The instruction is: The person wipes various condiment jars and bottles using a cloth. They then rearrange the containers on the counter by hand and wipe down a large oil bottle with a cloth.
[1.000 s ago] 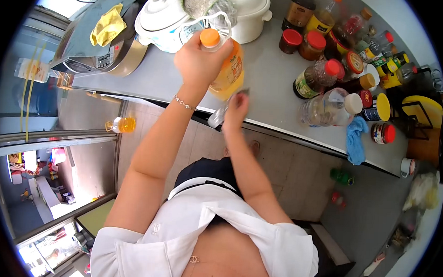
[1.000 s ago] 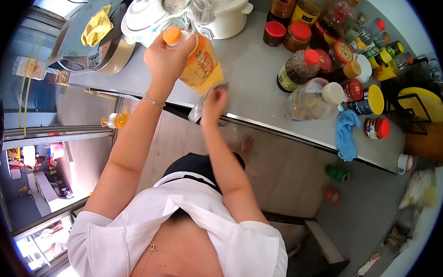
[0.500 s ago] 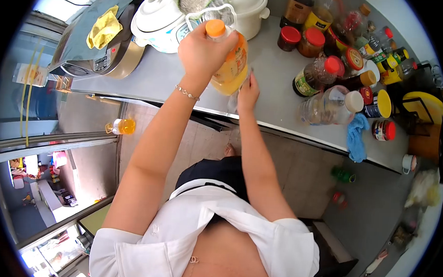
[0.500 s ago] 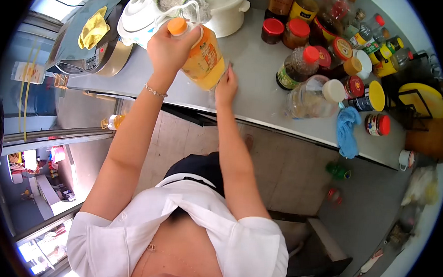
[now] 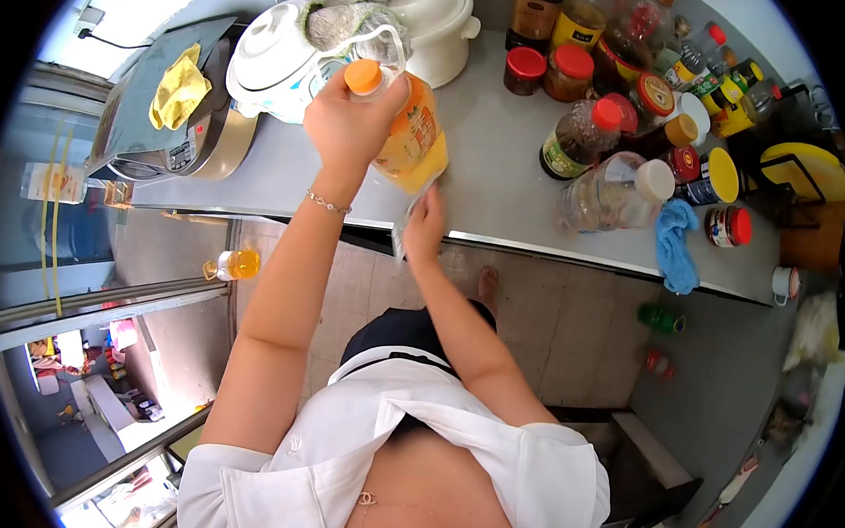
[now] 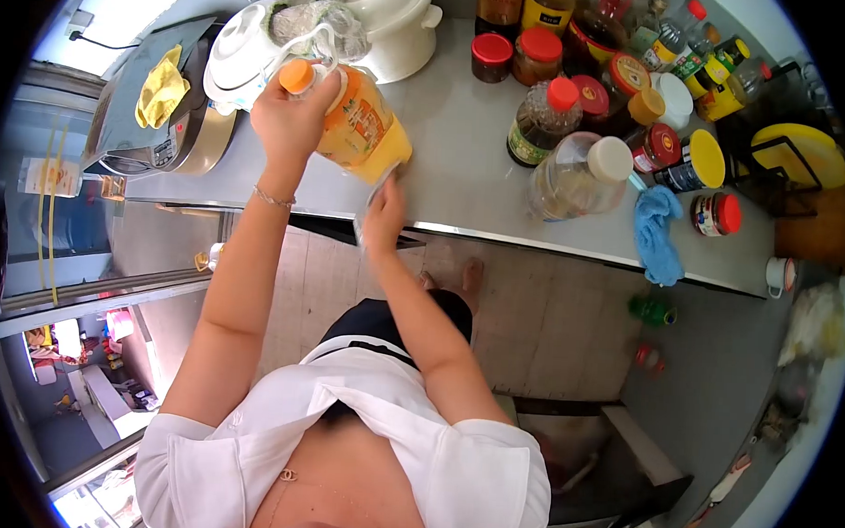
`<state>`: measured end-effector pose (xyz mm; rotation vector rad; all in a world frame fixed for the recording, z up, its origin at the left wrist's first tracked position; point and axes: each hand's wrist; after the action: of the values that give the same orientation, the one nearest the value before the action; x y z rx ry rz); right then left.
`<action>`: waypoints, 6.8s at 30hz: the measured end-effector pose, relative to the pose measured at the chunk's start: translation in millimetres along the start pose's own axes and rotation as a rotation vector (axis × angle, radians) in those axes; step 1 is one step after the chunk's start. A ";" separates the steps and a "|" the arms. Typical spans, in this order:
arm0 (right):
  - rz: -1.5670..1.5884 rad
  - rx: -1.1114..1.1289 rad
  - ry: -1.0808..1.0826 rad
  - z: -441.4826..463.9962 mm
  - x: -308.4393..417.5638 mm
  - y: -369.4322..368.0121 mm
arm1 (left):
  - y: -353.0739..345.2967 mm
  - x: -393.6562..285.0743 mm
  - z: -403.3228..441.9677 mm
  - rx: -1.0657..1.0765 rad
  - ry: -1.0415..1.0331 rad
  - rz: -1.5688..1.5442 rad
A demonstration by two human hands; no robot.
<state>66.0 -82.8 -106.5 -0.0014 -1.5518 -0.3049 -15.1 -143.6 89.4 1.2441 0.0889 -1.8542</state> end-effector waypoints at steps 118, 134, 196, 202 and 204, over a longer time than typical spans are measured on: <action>0.199 0.152 -0.383 63.7 -19.9 20.1 | 36.8 12.8 14.1 0.655 0.139 -0.524; -0.004 0.133 -0.109 15.2 3.0 20.7 | 23.3 8.1 -15.8 0.287 0.043 -0.206; -0.194 0.085 0.203 -0.7 10.0 15.9 | 22.5 30.0 -0.5 0.275 0.053 -0.297; -0.154 0.115 0.197 8.8 12.1 25.5 | 25.5 28.0 -3.3 0.296 0.092 -0.334; -0.209 0.123 0.220 -9.1 10.3 18.2 | 23.4 29.5 -0.2 0.295 0.029 -0.295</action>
<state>78.3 -68.9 -93.2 0.2835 -1.3515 -0.3619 -2.2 -176.1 75.4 1.5267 0.0150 -2.1609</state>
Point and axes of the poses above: each hand's wrist, its own z-axis towards the middle knuckle, its own y-axis out of the back of the hand, x = y × z, and after that the axes turned 9 degrees about -z, right-handed
